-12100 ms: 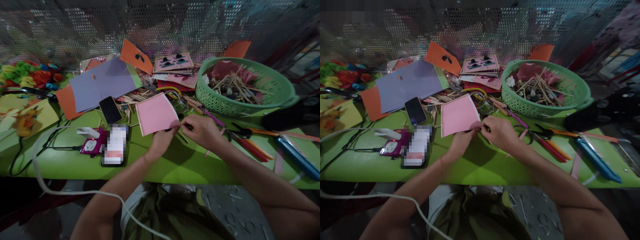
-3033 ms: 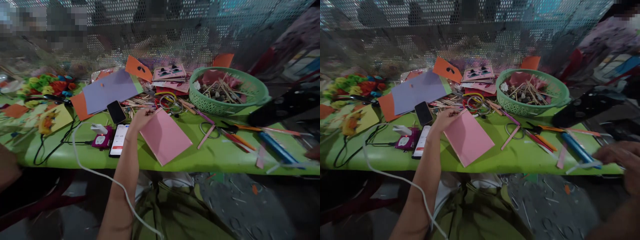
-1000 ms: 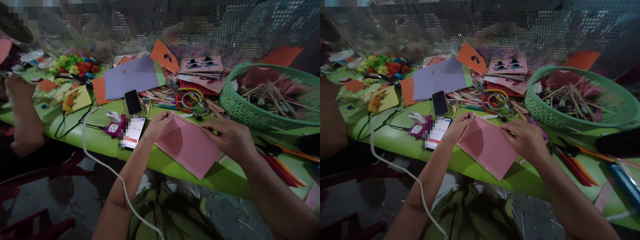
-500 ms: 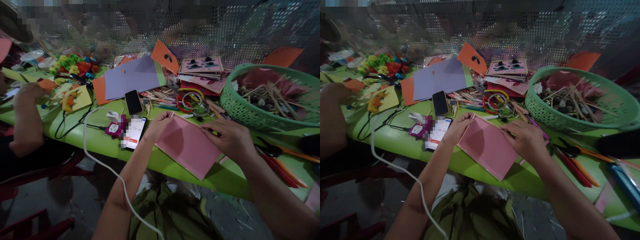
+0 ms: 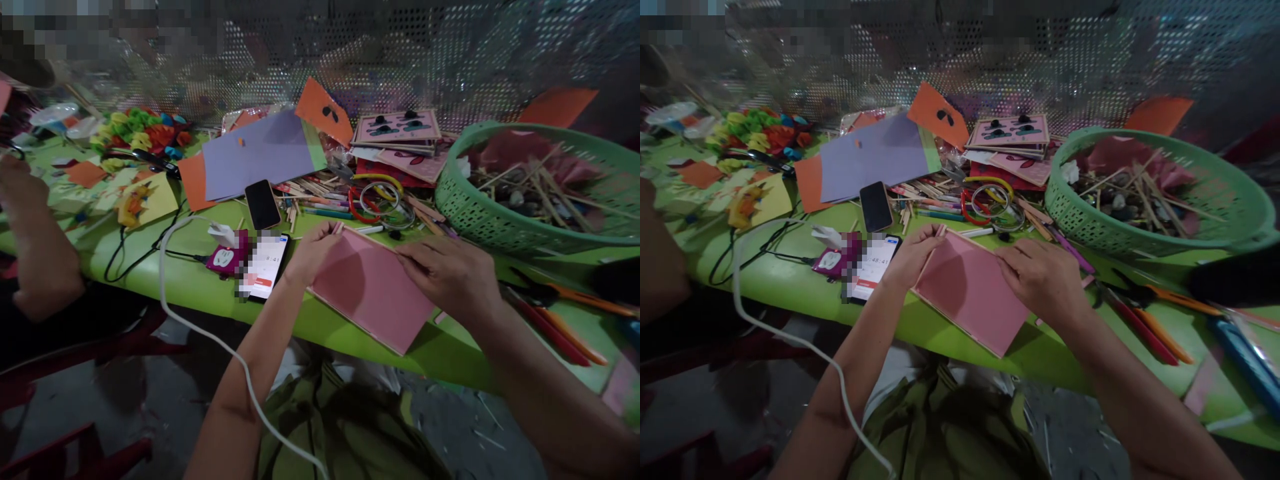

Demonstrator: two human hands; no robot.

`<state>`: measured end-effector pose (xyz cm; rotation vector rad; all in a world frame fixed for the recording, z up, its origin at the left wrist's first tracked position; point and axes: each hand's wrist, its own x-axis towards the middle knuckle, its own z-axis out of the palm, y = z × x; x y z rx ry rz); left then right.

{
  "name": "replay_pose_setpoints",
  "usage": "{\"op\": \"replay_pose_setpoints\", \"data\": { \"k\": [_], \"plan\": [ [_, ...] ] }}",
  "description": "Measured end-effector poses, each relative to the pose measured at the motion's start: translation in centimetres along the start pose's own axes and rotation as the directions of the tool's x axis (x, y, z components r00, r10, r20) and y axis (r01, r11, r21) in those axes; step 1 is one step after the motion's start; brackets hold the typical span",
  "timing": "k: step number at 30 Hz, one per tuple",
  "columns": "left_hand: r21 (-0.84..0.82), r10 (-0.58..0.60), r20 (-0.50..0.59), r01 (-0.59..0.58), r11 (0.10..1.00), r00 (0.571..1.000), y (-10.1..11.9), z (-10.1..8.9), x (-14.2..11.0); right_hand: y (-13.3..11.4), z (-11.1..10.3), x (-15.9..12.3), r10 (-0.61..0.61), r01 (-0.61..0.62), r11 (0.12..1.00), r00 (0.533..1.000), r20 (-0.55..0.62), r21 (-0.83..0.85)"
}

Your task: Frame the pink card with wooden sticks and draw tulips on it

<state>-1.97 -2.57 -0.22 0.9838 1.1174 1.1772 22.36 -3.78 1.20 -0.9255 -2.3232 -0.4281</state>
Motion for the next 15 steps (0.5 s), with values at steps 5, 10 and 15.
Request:
{"op": "replay_pose_setpoints", "data": {
  "k": [5, 10, 15],
  "plan": [
    [0.003, -0.030, -0.018, 0.030, 1.000, 0.999, 0.23, 0.16, 0.00, -0.12, 0.08, 0.06, 0.017, -0.016, 0.999, 1.000, 0.025, -0.042],
    [-0.035, -0.057, -0.018, 0.056, 0.998, 0.998, 0.20, 0.19, 0.02, -0.24, 0.15, 0.08, 0.036, -0.035, 0.998, 0.999, 0.012, -0.042],
    [-0.095, -0.095, -0.037, 0.091, 0.991, 0.995, 0.21, 0.20, -0.01, -0.34, 0.11, 0.09, 0.061, -0.061, 0.998, 0.998, 0.021, -0.019]
  ]
}}
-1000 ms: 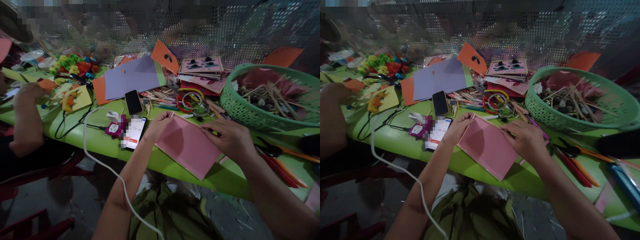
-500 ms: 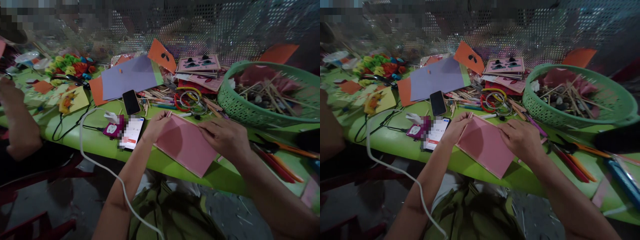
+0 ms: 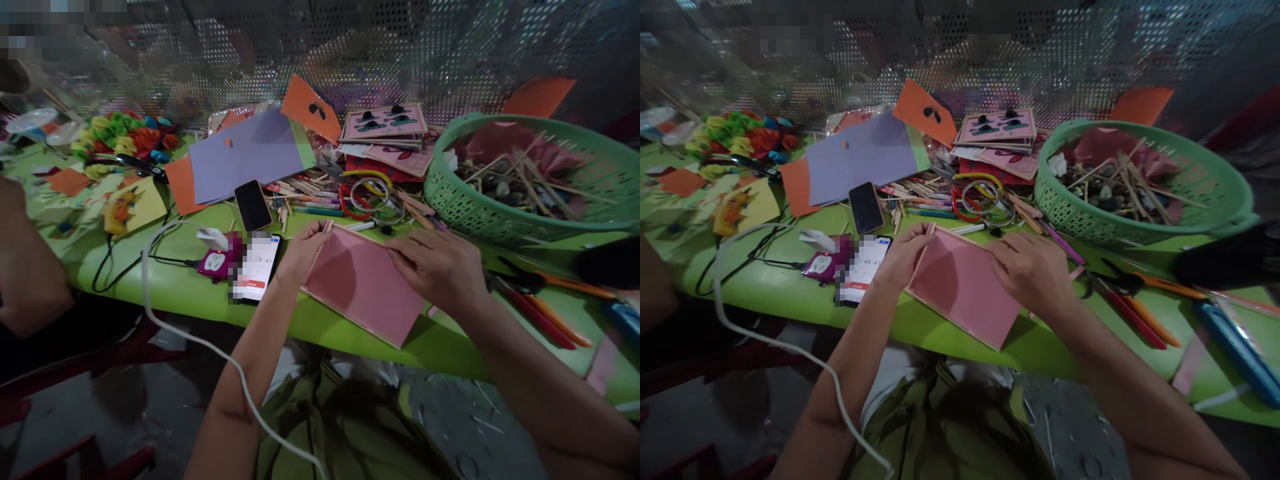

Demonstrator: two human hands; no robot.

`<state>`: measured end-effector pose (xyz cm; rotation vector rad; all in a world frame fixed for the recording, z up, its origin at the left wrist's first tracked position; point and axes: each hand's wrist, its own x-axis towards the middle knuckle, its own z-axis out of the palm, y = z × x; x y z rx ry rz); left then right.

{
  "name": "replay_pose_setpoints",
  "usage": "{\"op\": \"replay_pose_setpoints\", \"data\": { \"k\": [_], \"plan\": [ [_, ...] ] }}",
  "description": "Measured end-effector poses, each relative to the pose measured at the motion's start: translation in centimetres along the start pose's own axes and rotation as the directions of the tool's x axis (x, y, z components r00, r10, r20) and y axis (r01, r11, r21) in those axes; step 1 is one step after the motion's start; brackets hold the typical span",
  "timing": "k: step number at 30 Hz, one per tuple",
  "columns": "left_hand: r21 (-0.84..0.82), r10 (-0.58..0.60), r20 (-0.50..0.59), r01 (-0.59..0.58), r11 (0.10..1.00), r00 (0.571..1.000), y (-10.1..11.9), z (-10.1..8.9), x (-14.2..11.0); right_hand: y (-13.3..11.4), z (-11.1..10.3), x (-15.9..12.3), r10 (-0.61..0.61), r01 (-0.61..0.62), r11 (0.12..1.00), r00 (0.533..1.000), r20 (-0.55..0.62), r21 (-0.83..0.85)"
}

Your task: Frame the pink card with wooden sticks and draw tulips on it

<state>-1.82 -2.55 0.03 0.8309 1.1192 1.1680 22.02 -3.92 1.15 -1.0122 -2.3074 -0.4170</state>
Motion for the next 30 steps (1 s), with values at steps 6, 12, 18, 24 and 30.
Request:
{"op": "replay_pose_setpoints", "data": {
  "k": [6, 12, 18, 24, 30],
  "plan": [
    [-0.033, -0.009, 0.017, 0.010, 0.999, 1.000, -0.07, -0.03, 0.06, -0.17, -0.01, -0.06, 0.047, -0.046, 0.999, 0.997, 0.067, -0.021],
    [0.007, 0.040, -0.009, -0.040, 0.999, 0.999, -0.39, -0.07, 0.31, -0.44, 0.09, -0.04, 0.053, -0.053, 0.999, 0.996, 0.074, 0.001],
    [0.060, 0.080, -0.005, -0.079, 0.995, 0.997, -0.82, -0.29, 0.54, -0.65, 0.09, -0.02, 0.002, 0.001, 0.999, 0.997, 0.076, -0.041],
    [0.111, 0.114, -0.041, -0.108, 0.988, 0.993, -0.87, -0.10, 0.68, -0.76, 0.13, -0.07, 0.006, -0.002, 0.999, 0.996, 0.094, -0.044],
    [0.130, 0.121, -0.050, -0.113, 0.985, 0.991, -0.63, -0.18, 0.73, -0.63, -0.22, 0.22, 0.034, -0.035, 0.999, 0.998, 0.045, 0.017]
  ]
}}
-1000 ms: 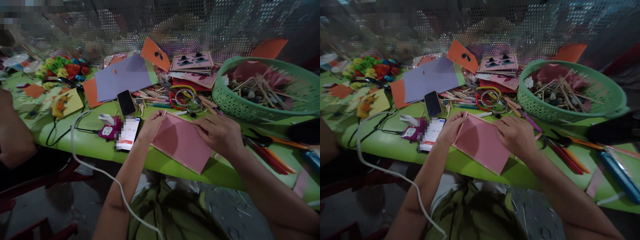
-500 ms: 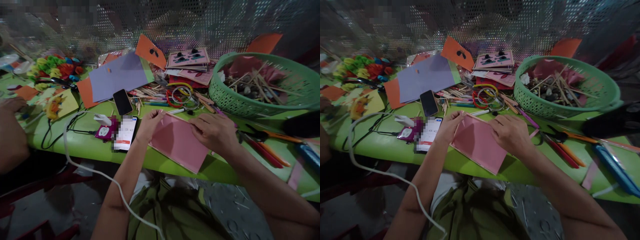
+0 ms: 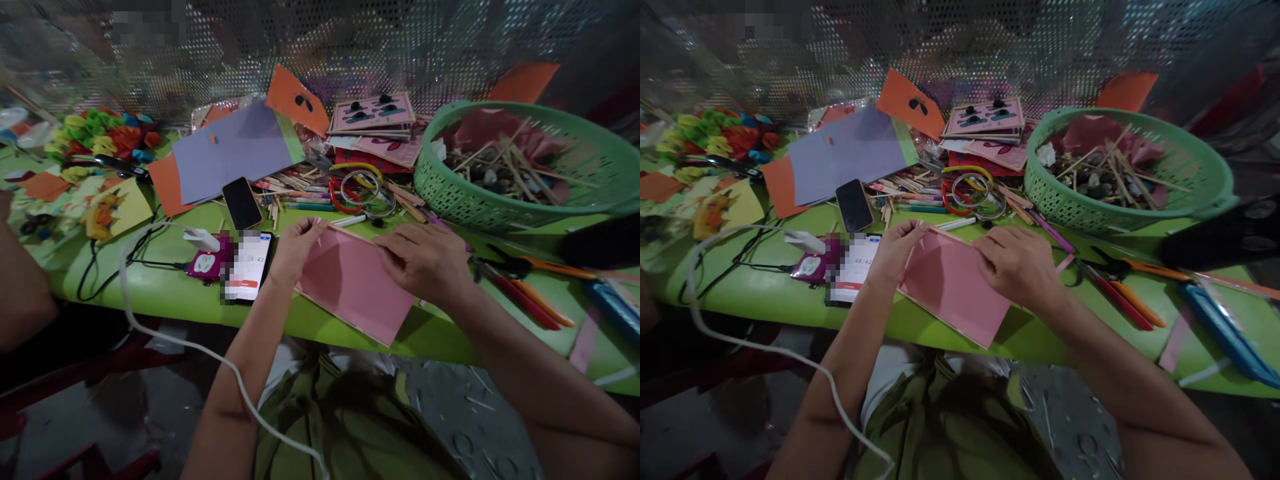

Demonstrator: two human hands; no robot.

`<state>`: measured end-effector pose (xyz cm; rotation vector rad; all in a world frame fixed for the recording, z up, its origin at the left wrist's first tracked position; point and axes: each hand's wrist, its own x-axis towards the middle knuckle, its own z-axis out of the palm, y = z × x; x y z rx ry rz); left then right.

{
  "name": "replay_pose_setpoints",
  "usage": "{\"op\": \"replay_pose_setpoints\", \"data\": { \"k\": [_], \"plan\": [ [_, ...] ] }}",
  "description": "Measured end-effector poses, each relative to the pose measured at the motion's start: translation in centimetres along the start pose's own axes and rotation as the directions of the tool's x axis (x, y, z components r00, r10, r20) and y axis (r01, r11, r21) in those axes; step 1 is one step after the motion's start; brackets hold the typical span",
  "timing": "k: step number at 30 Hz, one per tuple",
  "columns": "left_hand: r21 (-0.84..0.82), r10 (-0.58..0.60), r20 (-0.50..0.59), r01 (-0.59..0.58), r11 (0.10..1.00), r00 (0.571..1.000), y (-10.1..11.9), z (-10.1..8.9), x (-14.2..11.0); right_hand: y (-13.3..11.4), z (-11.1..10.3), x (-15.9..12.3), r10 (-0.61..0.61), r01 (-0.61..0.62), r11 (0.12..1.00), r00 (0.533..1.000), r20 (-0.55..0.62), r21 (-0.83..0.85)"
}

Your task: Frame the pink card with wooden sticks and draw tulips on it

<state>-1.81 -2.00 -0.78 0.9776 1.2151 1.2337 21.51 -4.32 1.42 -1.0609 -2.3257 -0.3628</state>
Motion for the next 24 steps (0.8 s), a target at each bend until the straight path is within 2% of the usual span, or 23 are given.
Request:
{"op": "replay_pose_setpoints", "data": {
  "k": [4, 8, 11, 16, 21, 24],
  "plan": [
    [-0.045, 0.002, 0.015, -0.002, 0.999, 1.000, 0.3, -0.2, 0.0, 0.8, -0.9, 0.3, 0.170, -0.166, 0.962, 0.985, -0.002, 0.219],
    [-0.115, -0.030, 0.030, 0.033, 0.993, 0.999, 0.6, -0.3, 0.0, 2.2, -2.0, 0.7, 0.366, -0.350, 0.830, 0.929, 0.050, 0.435],
    [-0.147, -0.048, 0.024, 0.051, 0.988, 0.999, 0.7, -0.4, 0.1, 3.3, -2.4, 0.9, 0.438, -0.435, 0.737, 0.890, 0.125, 0.517],
    [-0.158, -0.052, -0.015, 0.049, 0.986, 0.999, 1.0, -0.5, 0.1, 4.4, -2.2, 0.9, 0.432, -0.497, 0.656, 0.865, 0.256, 0.568],
    [-0.164, -0.048, -0.038, 0.041, 0.986, 0.998, 1.1, -0.5, 0.1, 4.3, -1.9, 1.1, 0.313, -0.552, 0.599, 0.828, 0.465, 0.580],
    [-0.179, -0.048, -0.035, 0.041, 0.983, 0.998, 1.2, -0.5, 0.1, 4.1, -2.0, 1.2, 0.251, -0.567, 0.588, 0.806, 0.537, 0.577]
  ]
}}
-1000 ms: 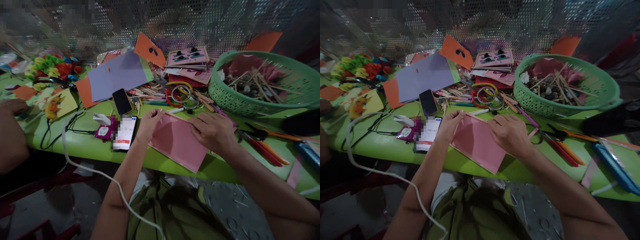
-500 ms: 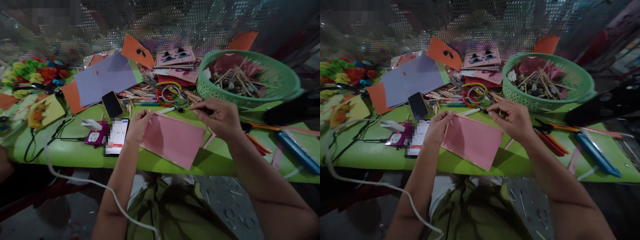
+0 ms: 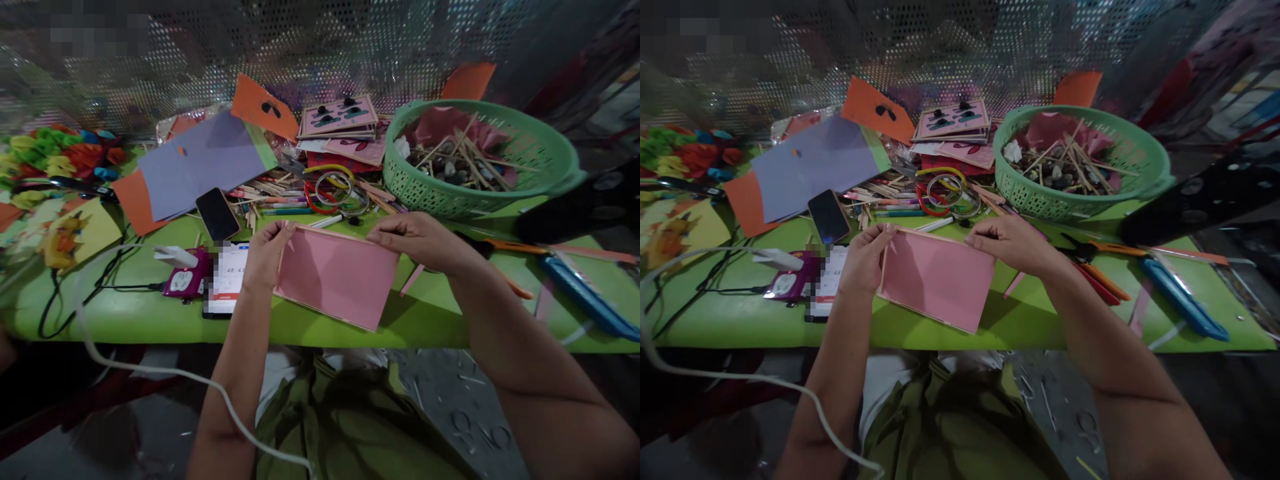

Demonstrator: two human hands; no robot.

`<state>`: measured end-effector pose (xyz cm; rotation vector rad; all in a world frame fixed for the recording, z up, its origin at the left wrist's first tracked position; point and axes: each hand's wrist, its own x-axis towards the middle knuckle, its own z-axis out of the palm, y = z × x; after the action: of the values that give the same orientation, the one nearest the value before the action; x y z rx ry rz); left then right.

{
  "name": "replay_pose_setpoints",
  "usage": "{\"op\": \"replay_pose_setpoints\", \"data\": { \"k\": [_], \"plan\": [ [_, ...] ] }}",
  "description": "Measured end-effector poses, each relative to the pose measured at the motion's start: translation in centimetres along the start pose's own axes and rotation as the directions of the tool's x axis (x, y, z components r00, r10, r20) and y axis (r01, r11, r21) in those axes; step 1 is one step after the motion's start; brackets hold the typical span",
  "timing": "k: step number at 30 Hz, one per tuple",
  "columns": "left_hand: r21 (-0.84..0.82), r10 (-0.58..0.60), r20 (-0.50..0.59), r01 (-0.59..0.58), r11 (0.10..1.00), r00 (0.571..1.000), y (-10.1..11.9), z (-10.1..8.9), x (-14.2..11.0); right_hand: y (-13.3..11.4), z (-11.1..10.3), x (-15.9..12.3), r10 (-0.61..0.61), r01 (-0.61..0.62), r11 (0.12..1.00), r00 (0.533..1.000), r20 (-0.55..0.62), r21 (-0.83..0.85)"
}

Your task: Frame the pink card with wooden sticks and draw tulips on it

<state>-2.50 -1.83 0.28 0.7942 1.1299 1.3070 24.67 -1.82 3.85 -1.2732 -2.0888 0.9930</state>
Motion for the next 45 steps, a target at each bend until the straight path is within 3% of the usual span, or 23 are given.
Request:
{"op": "replay_pose_setpoints", "data": {
  "k": [15, 20, 25, 31, 36, 41, 45],
  "plan": [
    [-0.005, -0.007, -0.008, 0.007, 1.000, 1.000, -0.1, 0.0, -0.2, -0.3, 0.6, 0.1, 0.030, -0.030, 1.000, 1.000, 0.001, -0.004],
    [-0.021, -0.012, -0.052, 0.011, 1.000, 0.999, -0.6, 0.0, -0.1, -0.3, 0.7, 0.1, 0.128, -0.128, 0.992, 0.992, 0.001, -0.015],
    [0.110, 0.041, -0.165, -0.023, 0.994, 0.985, -0.5, -0.1, -0.1, -0.1, 0.9, 0.2, 0.182, -0.182, 0.983, 0.983, -0.023, 0.009],
    [0.238, 0.082, -0.110, -0.054, 0.970, 0.991, 0.8, -0.2, -0.9, 0.3, 1.1, 0.2, 0.216, -0.216, 0.976, 0.976, -0.016, 0.016],
    [0.134, 0.042, -0.108, -0.028, 0.991, 0.993, 0.1, -0.2, -0.5, -0.2, 1.2, 0.3, 0.190, -0.189, 0.981, 0.981, -0.029, 0.033],
    [-0.010, 0.032, 0.013, -0.031, 0.999, 0.999, -0.7, -0.5, 0.2, -0.3, 0.6, 0.5, 0.198, -0.182, 0.961, 0.978, -0.060, 0.209],
    [-0.066, 0.043, -0.045, -0.046, 0.997, 0.998, -0.5, -0.6, 0.6, 0.2, -0.6, 0.7, 0.190, -0.136, 0.930, 0.973, -0.131, 0.342]
  ]
}}
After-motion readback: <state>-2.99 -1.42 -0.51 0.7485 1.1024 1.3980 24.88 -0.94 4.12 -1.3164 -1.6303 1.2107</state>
